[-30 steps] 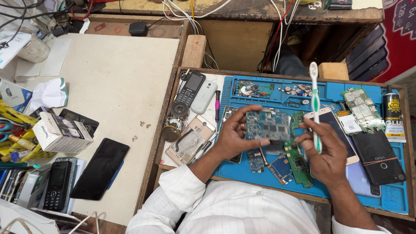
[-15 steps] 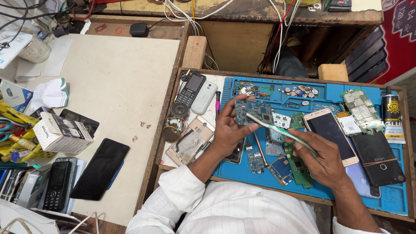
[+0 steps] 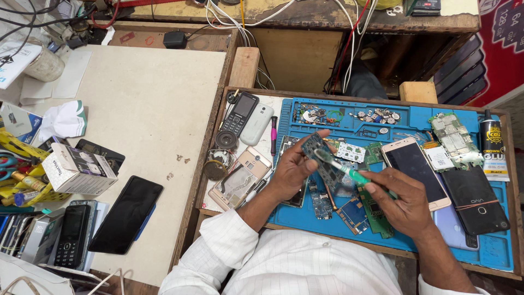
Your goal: The person holds a smartphone motherboard over a blue repair mat and scrubs its surface with a toothbrush, repositioning and turning the board to brush different areas. They also use a small pointed tool on the board before switching to the toothbrush and continue brushing until the end.
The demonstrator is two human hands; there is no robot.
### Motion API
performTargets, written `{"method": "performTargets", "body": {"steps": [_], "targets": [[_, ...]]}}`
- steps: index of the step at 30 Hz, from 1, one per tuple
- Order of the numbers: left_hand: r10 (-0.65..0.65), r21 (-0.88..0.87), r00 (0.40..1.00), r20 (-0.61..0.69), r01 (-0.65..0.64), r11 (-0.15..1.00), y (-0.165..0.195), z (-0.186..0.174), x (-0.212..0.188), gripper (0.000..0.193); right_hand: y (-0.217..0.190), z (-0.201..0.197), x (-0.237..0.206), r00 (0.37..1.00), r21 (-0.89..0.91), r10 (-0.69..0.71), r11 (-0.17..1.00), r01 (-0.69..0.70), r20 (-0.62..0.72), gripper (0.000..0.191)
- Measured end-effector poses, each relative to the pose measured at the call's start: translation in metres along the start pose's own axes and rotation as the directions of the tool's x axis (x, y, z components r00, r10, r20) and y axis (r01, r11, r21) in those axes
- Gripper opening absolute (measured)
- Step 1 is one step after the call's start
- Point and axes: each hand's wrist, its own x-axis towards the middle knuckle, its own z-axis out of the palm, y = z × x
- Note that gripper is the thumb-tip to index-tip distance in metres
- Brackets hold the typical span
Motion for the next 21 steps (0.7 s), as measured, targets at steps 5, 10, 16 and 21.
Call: {"method": "performTargets", "body": {"steps": [5, 10, 16, 21], "targets": [[-0.058, -0.159, 0.998, -0.027, 0.053, 0.986, -0.003, -0.003, -0.001, 0.087, -0.001, -0.001, 0.003, 0.997, -0.089, -0.023, 0.996, 0.016, -0.077, 0.026], [-0.047, -0.061, 0.999, -0.025, 0.046, 0.997, 0.001, 0.000, 0.001, 0.084, -0.002, 0.002, 0.003, 0.996, -0.070, -0.025, 0.997, 0.020, -0.081, 0.027], [-0.012, -0.019, 1.000, 0.001, 0.012, 1.000, 0.008, 0.006, 0.003, 0.078, -0.003, 0.004, 0.004, 0.994, -0.089, 0.023, 0.995, -0.033, -0.109, 0.028], [-0.030, -0.012, 0.998, -0.048, 0.030, 0.999, 0.006, 0.007, 0.006, 0.076, -0.004, 0.002, 0.003, 0.997, -0.063, -0.063, 0.996, 0.059, -0.055, 0.033]]}}
